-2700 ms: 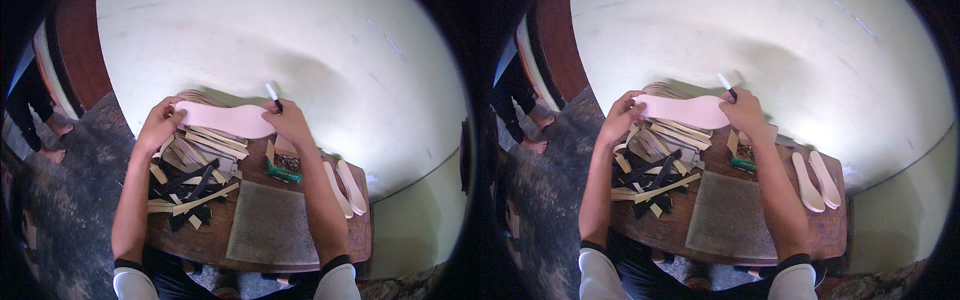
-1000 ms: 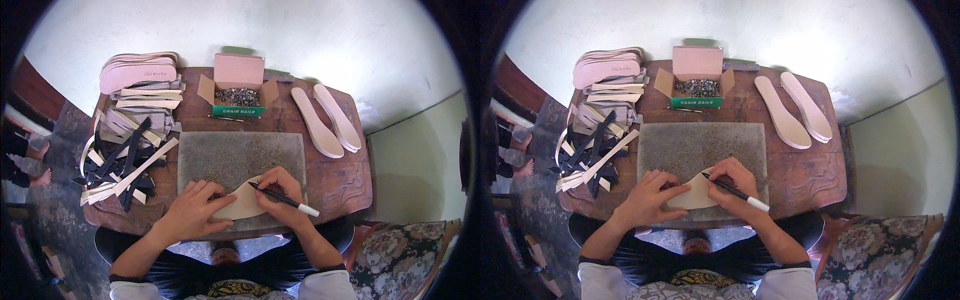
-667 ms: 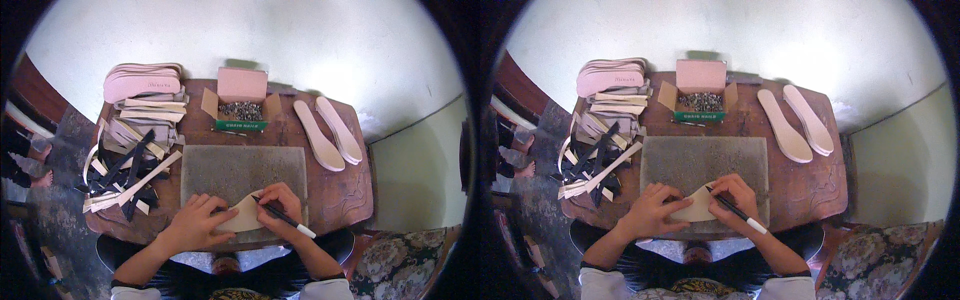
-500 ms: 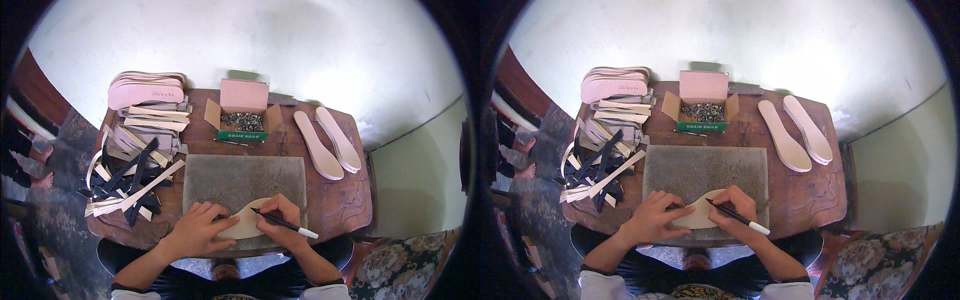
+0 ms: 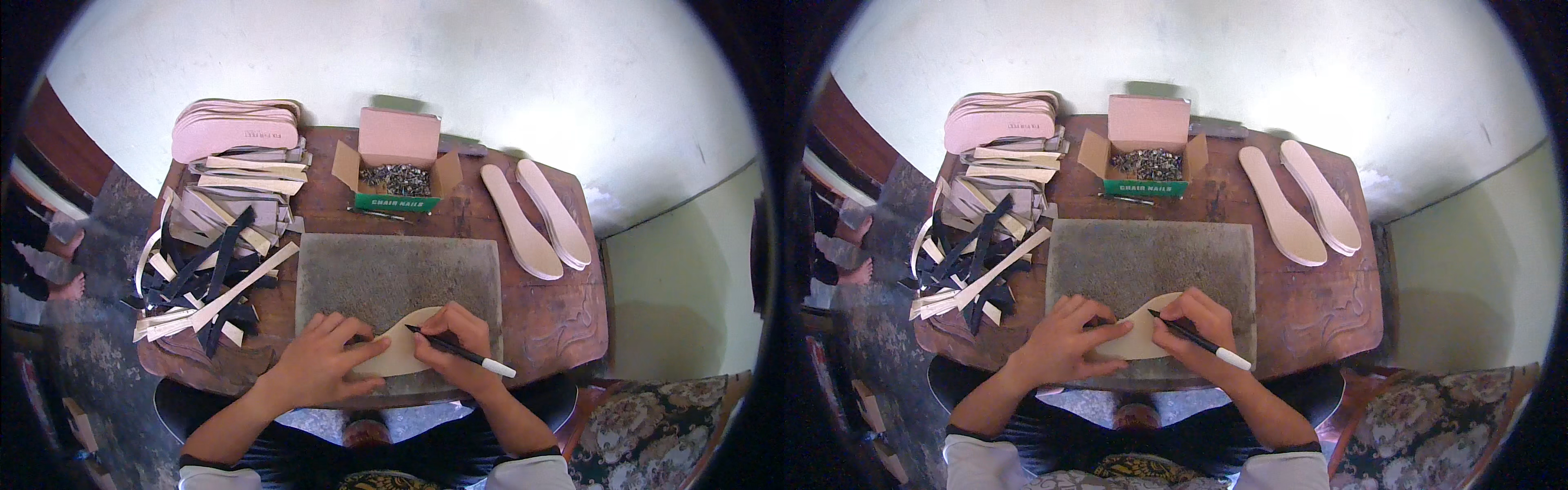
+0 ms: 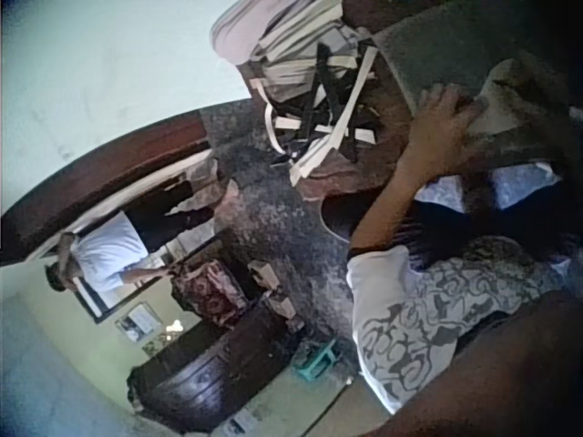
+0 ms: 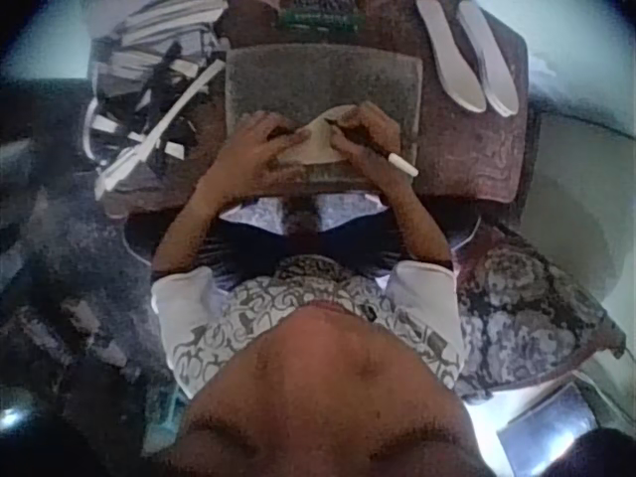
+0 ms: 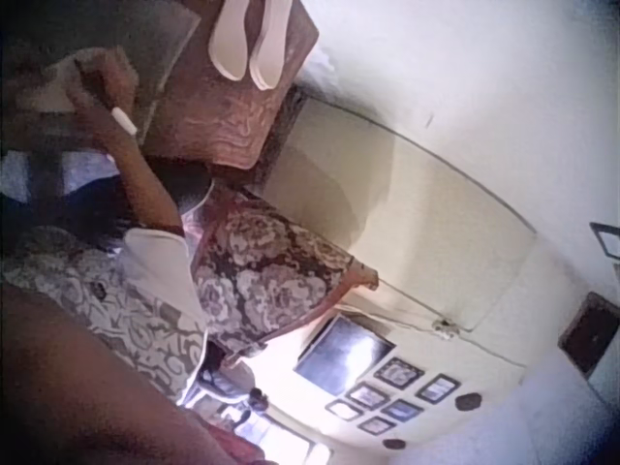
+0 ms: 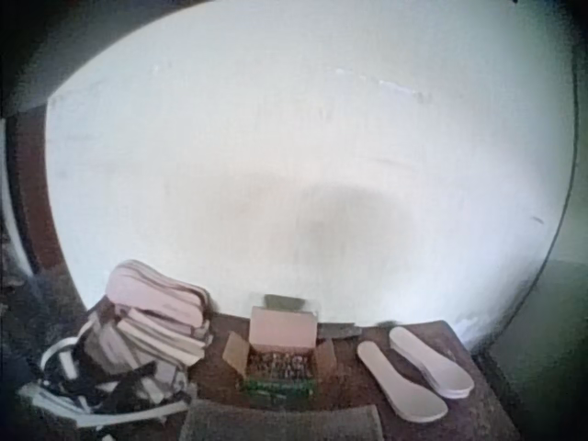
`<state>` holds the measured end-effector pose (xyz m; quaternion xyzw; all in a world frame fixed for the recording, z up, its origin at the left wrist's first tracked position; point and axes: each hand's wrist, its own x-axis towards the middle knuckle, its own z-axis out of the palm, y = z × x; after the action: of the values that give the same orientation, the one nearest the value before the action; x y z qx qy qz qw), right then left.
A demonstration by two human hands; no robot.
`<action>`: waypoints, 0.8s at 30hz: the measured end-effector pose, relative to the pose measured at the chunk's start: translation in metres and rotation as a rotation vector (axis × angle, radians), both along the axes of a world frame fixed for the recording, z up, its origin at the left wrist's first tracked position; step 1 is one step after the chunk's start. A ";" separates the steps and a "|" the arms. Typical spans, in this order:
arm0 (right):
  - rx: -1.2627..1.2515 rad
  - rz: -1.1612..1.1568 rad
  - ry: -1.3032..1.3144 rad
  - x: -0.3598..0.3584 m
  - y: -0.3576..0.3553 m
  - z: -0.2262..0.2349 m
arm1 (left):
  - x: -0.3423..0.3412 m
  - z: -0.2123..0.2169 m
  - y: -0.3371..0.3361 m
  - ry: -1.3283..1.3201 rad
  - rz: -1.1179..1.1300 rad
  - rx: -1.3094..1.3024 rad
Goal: The person sits on the floor and uses a black marker to draw lines on the edges of beige shoe insoles. They handle the insoles one by one, marking them on a grey mat and placing them aside.
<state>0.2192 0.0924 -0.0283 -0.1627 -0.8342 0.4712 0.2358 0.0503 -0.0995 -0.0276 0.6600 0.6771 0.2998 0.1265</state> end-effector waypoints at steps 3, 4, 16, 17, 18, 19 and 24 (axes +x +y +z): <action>0.000 0.003 0.009 -0.001 0.000 -0.001 | 0.000 0.002 -0.001 -0.003 0.002 -0.014; 0.007 0.004 0.007 -0.001 0.000 -0.001 | 0.000 0.003 -0.001 -0.004 0.001 -0.019; 0.016 0.018 -0.015 0.000 0.000 0.001 | 0.000 0.001 0.001 0.010 0.010 0.018; 0.015 0.018 -0.015 0.000 0.000 0.001 | 0.000 0.002 0.001 0.004 0.008 0.003; 0.016 0.018 -0.014 0.000 0.000 0.001 | 0.000 0.002 0.000 -0.002 0.006 -0.013; 0.016 0.019 -0.013 0.000 0.000 -0.001 | 0.000 0.003 0.000 -0.007 0.004 -0.028; 0.027 0.015 0.001 -0.001 0.000 -0.002 | 0.000 0.002 0.000 -0.017 0.005 -0.013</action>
<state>0.2179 0.0920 -0.0300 -0.1531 -0.8414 0.4619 0.2351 0.0501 -0.0996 -0.0256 0.6550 0.6795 0.3012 0.1360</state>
